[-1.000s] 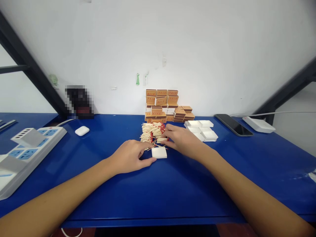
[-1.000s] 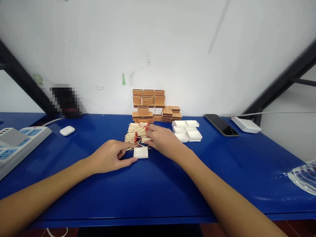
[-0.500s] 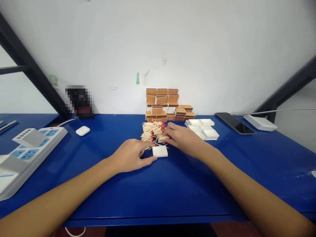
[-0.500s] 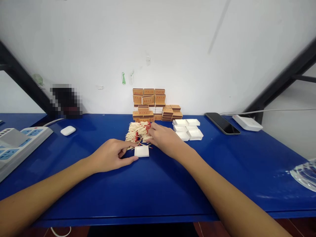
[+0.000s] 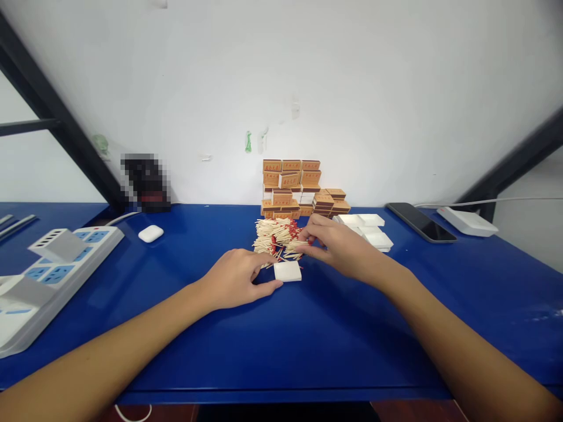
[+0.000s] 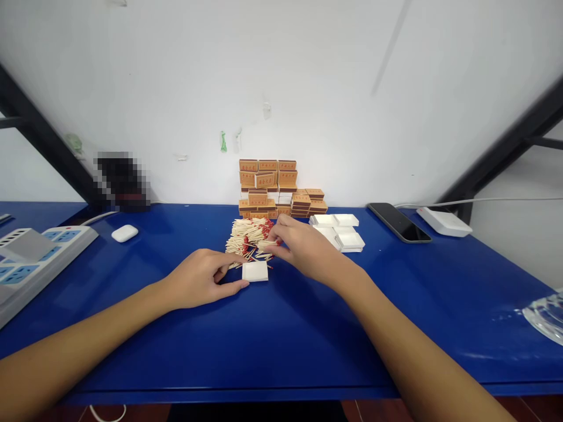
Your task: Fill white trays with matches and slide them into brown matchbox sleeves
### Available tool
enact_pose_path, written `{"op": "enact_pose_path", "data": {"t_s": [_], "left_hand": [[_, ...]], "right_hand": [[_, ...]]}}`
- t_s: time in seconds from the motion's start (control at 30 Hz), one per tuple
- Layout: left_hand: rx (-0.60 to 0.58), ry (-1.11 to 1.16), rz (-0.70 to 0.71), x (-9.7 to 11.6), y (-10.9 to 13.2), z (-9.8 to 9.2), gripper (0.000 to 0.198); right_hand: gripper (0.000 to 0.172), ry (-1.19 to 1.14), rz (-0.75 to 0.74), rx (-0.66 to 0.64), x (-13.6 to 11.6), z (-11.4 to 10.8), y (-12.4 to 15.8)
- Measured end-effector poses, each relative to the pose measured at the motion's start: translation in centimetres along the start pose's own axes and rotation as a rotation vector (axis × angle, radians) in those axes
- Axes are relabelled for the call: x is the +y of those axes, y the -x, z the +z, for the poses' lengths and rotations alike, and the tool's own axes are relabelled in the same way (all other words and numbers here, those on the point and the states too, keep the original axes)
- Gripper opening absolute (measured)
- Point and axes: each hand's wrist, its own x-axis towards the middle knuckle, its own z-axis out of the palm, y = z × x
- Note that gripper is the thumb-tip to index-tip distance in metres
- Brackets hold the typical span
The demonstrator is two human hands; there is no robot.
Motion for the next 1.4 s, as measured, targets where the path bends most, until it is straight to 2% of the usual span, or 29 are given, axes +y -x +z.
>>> {"op": "enact_pose_path", "data": {"t_s": [0.2,0.43,0.53,0.63,0.77,0.97,1.17,1.4], "left_hand": [[0.009,-0.015,0.022,0.0,-0.1,-0.1,0.035],[0.017,-0.016,0.039,0.1,0.1,-0.1,0.034],[0.031,-0.022,0.048,0.1,0.0,0.0,0.035],[0.032,-0.015,0.050,0.0,-0.1,0.0,0.035],[0.019,-0.013,0.050,0.1,-0.1,-0.1,0.030],[0.039,-0.012,0.077,-0.1,0.0,0.1,0.032],[0.074,0.010,0.084,-0.1,0.0,0.2,0.030],[0.066,0.011,0.086,-0.1,0.1,0.1,0.028]], "right_hand": [[0.019,-0.052,-0.040,-0.025,-0.9,0.3,0.2],[0.021,-0.063,-0.005,0.137,0.3,-0.2,0.1],[0.022,-0.080,0.024,0.160,0.4,-0.5,0.1],[0.022,-0.137,0.006,0.110,-0.3,-0.6,0.3],[0.019,-0.217,-0.043,-0.023,-1.7,-0.2,0.7],[0.015,-0.152,-0.062,-0.214,-3.0,0.7,0.8],[0.017,-0.113,-0.050,-0.233,-3.7,0.7,1.0],[0.014,-0.146,-0.073,-0.182,-3.3,0.4,1.0]]}}
